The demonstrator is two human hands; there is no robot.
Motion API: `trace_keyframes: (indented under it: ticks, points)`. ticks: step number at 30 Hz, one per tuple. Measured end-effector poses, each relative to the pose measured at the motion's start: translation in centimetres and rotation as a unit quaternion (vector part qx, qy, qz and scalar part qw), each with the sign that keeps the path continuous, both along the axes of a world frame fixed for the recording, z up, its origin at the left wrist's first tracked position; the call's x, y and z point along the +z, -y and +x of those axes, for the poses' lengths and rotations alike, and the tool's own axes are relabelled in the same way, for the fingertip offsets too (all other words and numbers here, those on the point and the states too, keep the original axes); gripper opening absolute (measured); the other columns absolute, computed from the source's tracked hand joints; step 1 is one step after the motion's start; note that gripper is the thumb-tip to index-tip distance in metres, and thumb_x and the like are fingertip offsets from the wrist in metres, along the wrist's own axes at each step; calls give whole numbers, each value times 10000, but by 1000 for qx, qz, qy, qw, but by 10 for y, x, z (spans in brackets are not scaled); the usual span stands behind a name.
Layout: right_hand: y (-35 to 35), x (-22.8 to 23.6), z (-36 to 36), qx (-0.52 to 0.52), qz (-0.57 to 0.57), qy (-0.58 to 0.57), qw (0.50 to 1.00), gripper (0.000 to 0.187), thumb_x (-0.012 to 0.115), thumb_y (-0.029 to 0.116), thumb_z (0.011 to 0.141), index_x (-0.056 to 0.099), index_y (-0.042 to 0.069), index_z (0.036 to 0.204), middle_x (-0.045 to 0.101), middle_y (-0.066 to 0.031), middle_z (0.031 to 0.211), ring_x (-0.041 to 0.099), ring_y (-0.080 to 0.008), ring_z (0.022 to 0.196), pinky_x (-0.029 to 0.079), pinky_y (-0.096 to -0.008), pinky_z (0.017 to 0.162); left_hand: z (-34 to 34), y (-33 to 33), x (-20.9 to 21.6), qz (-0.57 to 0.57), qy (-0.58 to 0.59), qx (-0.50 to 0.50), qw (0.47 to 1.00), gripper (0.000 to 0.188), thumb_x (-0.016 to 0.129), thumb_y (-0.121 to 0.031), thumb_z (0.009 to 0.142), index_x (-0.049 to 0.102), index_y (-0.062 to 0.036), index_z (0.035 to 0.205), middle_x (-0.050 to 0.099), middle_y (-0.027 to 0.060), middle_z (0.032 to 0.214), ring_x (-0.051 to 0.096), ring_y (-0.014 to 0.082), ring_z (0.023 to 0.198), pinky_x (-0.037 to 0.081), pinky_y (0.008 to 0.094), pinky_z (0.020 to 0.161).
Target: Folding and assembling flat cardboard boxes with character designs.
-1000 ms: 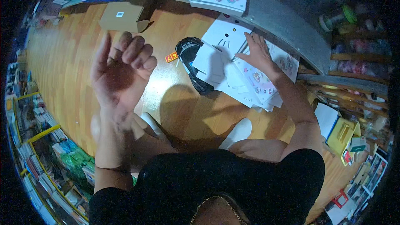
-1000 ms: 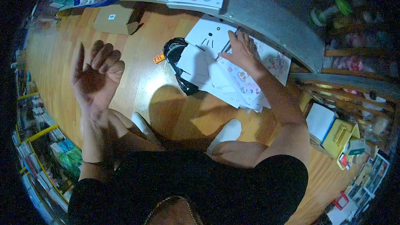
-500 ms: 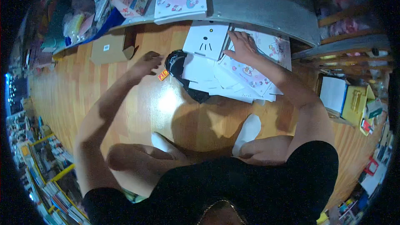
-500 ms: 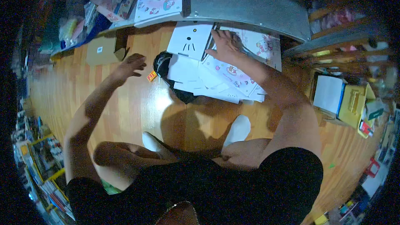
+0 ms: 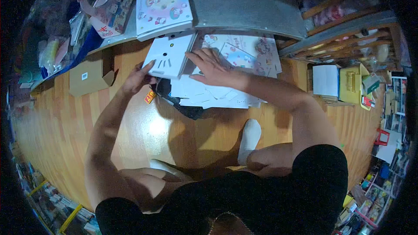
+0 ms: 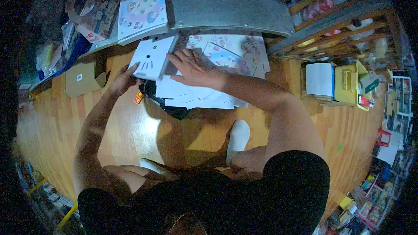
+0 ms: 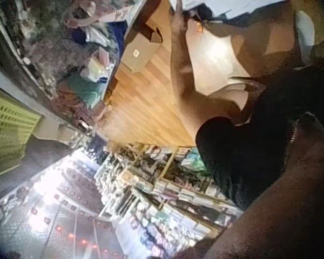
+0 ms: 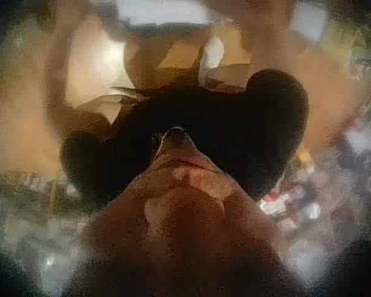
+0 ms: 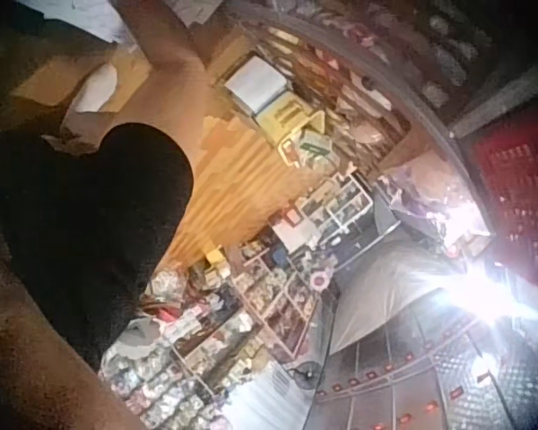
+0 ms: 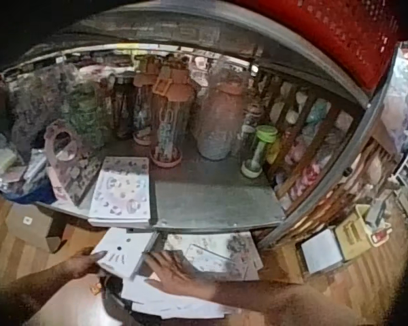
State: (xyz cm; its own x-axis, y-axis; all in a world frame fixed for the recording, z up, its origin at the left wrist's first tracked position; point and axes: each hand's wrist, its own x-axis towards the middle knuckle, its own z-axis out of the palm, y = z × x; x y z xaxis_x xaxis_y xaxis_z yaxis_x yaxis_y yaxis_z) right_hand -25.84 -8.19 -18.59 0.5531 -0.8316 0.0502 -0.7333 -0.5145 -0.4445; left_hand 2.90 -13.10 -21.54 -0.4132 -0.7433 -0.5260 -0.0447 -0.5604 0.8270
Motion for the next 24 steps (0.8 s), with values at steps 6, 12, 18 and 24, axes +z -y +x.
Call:
trace_keyframes:
  ticks: [6, 12, 18, 24]
  points:
    - [-32, 8, 37, -170, 271, 368, 873, 690, 651, 222, 782, 245, 63, 1316, 457, -180, 1097, 521, -253, 978, 465, -372, 754, 82, -57, 36, 20, -24, -88, 996, 481, 552, -276, 865, 415, 20, 1219, 592, 51, 947, 581, 107, 791, 507, 242, 654]
    - [-30, 38, 26, -168, 451, 383, 789, 587, 650, 227, 793, 325, 56, 1251, 530, -104, 971, 542, -125, 750, 431, -224, 466, 87, -86, 42, 66, -51, -198, 977, 579, 675, -241, 759, 454, 34, 1217, 578, 73, 1049, 536, 137, 952, 429, 259, 829]
    - [-33, 79, 2, -115, 526, 308, 784, 518, 684, 103, 742, 415, 8, 1173, 596, -127, 895, 607, -160, 707, 486, -269, 486, 52, -75, 56, 35, -50, -126, 990, 450, 605, -293, 832, 495, -31, 1180, 579, 20, 941, 543, 91, 829, 467, 224, 662]
    - [4, 151, -67, -136, 365, 386, 836, 420, 647, 181, 741, 491, 39, 1105, 589, -99, 969, 596, -180, 877, 503, -313, 707, 31, -68, 92, -26, -154, -68, 985, 425, 436, -420, 894, 482, -58, 1111, 576, 43, 879, 561, 99, 782, 475, 254, 652]
